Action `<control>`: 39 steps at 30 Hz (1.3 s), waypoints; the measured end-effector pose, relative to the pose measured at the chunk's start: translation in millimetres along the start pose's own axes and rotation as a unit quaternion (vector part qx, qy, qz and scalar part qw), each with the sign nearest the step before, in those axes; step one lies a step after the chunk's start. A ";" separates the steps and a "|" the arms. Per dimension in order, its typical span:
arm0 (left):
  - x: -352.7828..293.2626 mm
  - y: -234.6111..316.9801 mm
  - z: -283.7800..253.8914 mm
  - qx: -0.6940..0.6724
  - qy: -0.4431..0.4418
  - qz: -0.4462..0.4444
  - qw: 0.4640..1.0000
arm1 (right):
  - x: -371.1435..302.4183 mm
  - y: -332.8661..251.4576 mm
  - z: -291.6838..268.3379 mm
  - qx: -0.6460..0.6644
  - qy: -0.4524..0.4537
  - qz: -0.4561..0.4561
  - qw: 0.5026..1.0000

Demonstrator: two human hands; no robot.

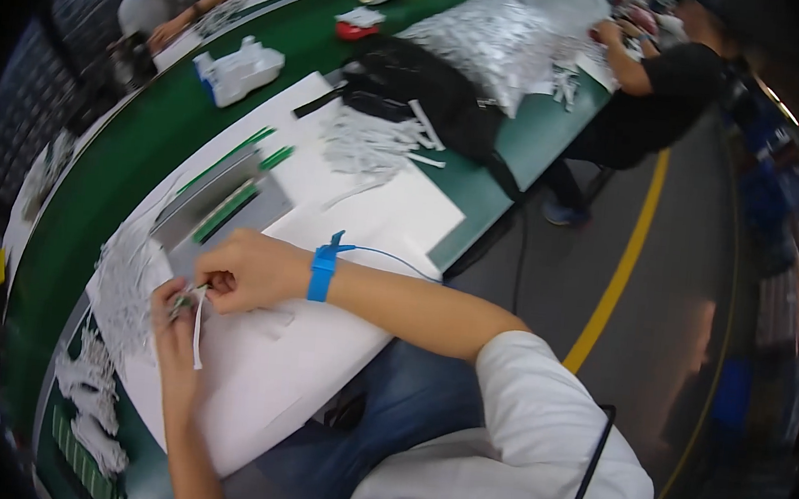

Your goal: The person inserts multiple flat cables into a connector on a printed circuit board by hand.

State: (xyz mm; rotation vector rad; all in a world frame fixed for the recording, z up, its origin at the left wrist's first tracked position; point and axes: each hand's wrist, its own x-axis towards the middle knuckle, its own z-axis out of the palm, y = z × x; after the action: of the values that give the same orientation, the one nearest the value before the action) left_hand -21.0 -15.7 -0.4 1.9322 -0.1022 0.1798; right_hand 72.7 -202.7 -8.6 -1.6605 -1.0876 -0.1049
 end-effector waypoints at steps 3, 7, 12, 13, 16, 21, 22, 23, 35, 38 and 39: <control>8.3 -10.4 -9.8 -0.094 -0.011 0.011 0.995 | -1.5 -4.6 -21.1 -0.021 -0.002 -0.027 0.999; 12.1 -3.7 -1.6 -0.080 -0.028 0.032 0.996 | -19.9 5.1 -31.9 -0.062 -0.045 -0.047 0.996; -3.5 1.1 4.1 -0.083 -0.060 -0.081 0.991 | -14.6 -8.8 -12.7 0.000 -0.020 0.013 1.000; -5.1 0.7 11.6 -0.038 -0.039 -0.031 0.998 | -12.9 -13.1 -8.8 -0.018 -0.014 0.004 1.000; -6.8 2.2 10.3 -0.027 -0.075 -0.020 0.997 | -10.0 -12.9 5.4 0.018 0.016 0.034 0.999; -8.4 -8.5 16.6 0.021 -0.073 0.050 0.996 | -10.1 -13.8 8.5 0.055 -0.012 0.040 0.998; -6.4 -4.2 16.9 0.022 -0.072 0.050 0.996 | -10.9 -13.0 8.6 0.067 -0.017 0.042 0.997; -3.7 2.7 16.7 0.049 -0.085 0.047 0.994 | -11.9 -13.0 8.5 0.067 -0.017 0.041 0.997; -6.0 6.4 15.4 0.054 -0.125 0.061 0.989 | -15.8 -15.1 8.9 0.210 -0.067 0.122 0.968; -5.3 9.0 18.4 0.101 -0.117 0.108 0.982 | -16.2 -12.0 7.6 0.176 -0.053 0.084 0.979; -4.3 10.9 20.6 0.122 -0.105 0.131 0.978 | -16.7 -8.9 9.5 0.162 -0.057 0.090 0.981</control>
State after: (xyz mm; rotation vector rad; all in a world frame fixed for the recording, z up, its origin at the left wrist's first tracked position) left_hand -25.4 -38.9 1.6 2.1754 -0.4975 0.1679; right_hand 52.8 -205.1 -15.4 -1.4741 -0.9747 0.2750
